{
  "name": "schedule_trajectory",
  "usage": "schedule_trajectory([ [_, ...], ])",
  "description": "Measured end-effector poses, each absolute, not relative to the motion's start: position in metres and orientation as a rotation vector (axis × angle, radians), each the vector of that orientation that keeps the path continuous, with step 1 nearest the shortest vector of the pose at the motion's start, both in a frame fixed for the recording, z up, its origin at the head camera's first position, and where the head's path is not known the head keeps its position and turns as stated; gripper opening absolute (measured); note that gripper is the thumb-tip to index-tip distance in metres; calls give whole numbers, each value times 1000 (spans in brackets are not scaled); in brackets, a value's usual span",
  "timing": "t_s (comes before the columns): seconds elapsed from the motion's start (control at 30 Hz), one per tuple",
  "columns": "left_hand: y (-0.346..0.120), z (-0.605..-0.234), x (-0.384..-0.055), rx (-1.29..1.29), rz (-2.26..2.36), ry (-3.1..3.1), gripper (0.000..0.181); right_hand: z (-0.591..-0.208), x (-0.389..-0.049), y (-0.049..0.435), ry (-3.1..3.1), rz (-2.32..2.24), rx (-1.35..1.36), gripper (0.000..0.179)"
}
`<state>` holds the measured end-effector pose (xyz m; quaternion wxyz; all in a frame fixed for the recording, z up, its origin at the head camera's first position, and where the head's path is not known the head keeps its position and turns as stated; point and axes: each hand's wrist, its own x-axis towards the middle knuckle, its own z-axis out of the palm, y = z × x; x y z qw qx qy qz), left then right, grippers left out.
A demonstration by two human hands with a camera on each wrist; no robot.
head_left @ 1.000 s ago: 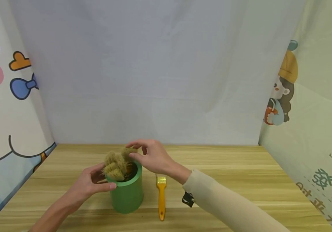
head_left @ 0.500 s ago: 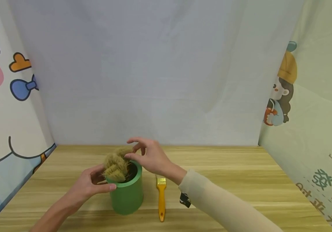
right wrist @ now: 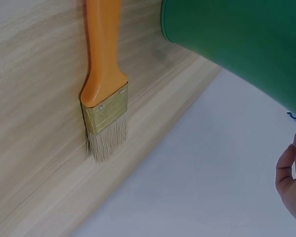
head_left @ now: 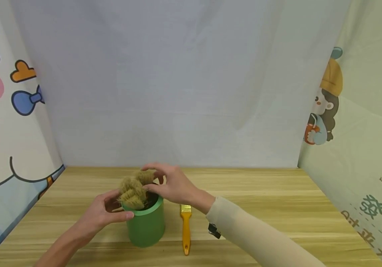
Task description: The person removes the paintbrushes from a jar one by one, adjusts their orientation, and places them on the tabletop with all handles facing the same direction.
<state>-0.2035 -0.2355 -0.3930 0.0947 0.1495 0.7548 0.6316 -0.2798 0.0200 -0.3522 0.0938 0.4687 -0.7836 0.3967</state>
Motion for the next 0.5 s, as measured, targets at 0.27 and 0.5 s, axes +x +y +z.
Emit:
schedule_trajectory([
  [0.27, -236, -393, -203, 434, 1877, 2233, 80, -352, -280, 21, -2372, 1123, 1413, 53],
  [0.5, -235, -393, -202, 452, 1887, 2247, 80, -352, -280, 20, -2348, 1094, 1381, 53],
])
